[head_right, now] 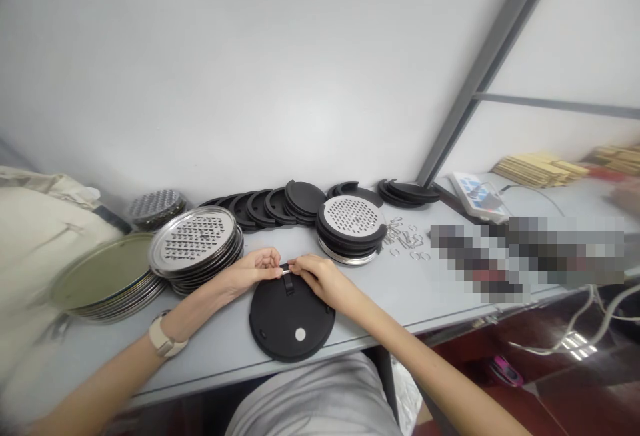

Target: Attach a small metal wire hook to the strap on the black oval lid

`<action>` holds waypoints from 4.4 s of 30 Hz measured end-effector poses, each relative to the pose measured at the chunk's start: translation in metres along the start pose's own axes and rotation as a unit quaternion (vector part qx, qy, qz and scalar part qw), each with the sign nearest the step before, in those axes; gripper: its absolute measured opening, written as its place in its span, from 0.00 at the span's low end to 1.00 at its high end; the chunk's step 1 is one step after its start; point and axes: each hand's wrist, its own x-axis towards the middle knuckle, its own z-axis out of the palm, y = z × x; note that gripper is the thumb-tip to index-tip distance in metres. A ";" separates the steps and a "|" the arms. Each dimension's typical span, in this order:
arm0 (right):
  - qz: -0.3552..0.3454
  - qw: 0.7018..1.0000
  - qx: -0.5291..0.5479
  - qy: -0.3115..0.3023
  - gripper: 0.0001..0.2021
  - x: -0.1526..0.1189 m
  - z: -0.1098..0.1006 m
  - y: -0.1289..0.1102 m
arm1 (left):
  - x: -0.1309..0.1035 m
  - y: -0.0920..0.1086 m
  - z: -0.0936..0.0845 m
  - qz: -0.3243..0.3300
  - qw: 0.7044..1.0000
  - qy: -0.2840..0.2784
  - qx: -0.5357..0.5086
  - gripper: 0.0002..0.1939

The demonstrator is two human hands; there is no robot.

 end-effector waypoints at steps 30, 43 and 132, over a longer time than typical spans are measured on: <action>0.003 1.000 -0.007 0.000 0.09 -0.002 0.000 0.003 | -0.017 0.007 0.015 0.226 0.888 0.119 0.382 0.08; -0.008 1.000 0.005 -0.010 0.12 -0.001 -0.002 0.003 | -0.018 0.011 0.008 0.207 0.907 0.102 0.353 0.05; -0.014 0.999 0.010 -0.046 0.13 -0.005 -0.010 0.000 | -0.018 0.004 0.011 0.250 0.875 0.089 0.404 0.08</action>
